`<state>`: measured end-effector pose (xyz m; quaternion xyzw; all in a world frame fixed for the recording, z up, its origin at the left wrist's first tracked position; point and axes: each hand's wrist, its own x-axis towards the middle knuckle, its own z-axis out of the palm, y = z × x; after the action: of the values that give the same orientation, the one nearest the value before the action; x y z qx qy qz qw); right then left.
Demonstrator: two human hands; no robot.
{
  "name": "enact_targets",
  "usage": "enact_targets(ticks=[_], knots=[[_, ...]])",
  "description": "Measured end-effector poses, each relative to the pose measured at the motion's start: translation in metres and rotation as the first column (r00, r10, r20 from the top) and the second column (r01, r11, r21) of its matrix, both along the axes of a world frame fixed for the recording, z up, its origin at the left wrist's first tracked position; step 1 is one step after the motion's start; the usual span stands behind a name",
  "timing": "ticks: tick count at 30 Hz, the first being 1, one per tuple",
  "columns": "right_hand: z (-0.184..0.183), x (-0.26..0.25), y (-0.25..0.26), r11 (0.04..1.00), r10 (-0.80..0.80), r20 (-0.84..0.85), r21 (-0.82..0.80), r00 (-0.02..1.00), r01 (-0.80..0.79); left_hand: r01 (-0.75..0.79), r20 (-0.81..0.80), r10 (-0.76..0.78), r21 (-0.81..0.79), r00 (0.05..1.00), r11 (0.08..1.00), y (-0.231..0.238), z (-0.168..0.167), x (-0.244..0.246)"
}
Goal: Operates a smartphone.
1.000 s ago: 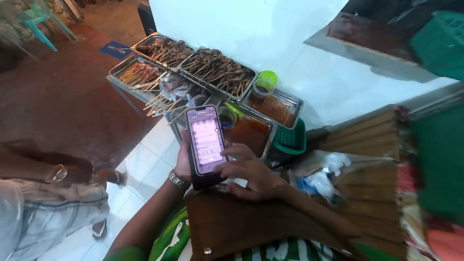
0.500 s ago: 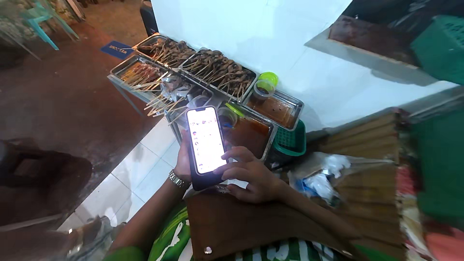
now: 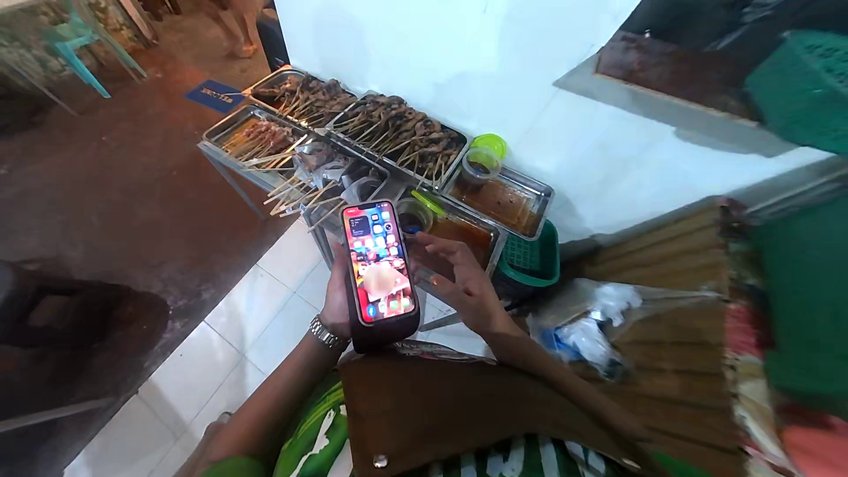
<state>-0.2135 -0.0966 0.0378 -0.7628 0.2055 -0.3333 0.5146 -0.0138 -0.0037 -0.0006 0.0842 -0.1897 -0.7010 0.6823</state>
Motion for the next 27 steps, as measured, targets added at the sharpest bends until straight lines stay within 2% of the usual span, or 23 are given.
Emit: enact_targets(ticks=[1,3,9,19,24,27], knots=[[-0.002,0.003,-0.001,0.996,0.033,0.019,0.081,0.999,-0.034,-0.018,0.011,0.018,-0.004,1.000,1.000,0.000,0.001,-0.001],[-0.005,0.007,0.000,0.989,0.070,0.064,0.129,0.996,-0.077,-0.066,0.050,0.066,-0.018,0.997,0.998,0.001,0.003,-0.003],[-0.010,0.012,0.001,0.997,0.073,0.139,0.002,0.988,-0.074,-0.183,0.187,0.177,0.016,0.966,0.983,0.004,0.012,-0.009],[-0.008,0.018,0.003,0.974,0.080,0.206,0.192,0.975,-0.121,-0.050,0.143,0.063,-0.096,0.988,0.994,0.001,0.004,-0.005],[-0.002,0.017,-0.002,0.951,0.062,0.204,0.285,0.977,-0.120,-0.051,0.144,0.056,-0.040,0.988,0.998,0.003,0.003,-0.006],[0.005,0.023,-0.027,0.946,-0.001,0.197,0.318,0.980,-0.063,0.071,0.136,-0.068,-0.021,0.988,0.997,0.001,-0.002,-0.007]])
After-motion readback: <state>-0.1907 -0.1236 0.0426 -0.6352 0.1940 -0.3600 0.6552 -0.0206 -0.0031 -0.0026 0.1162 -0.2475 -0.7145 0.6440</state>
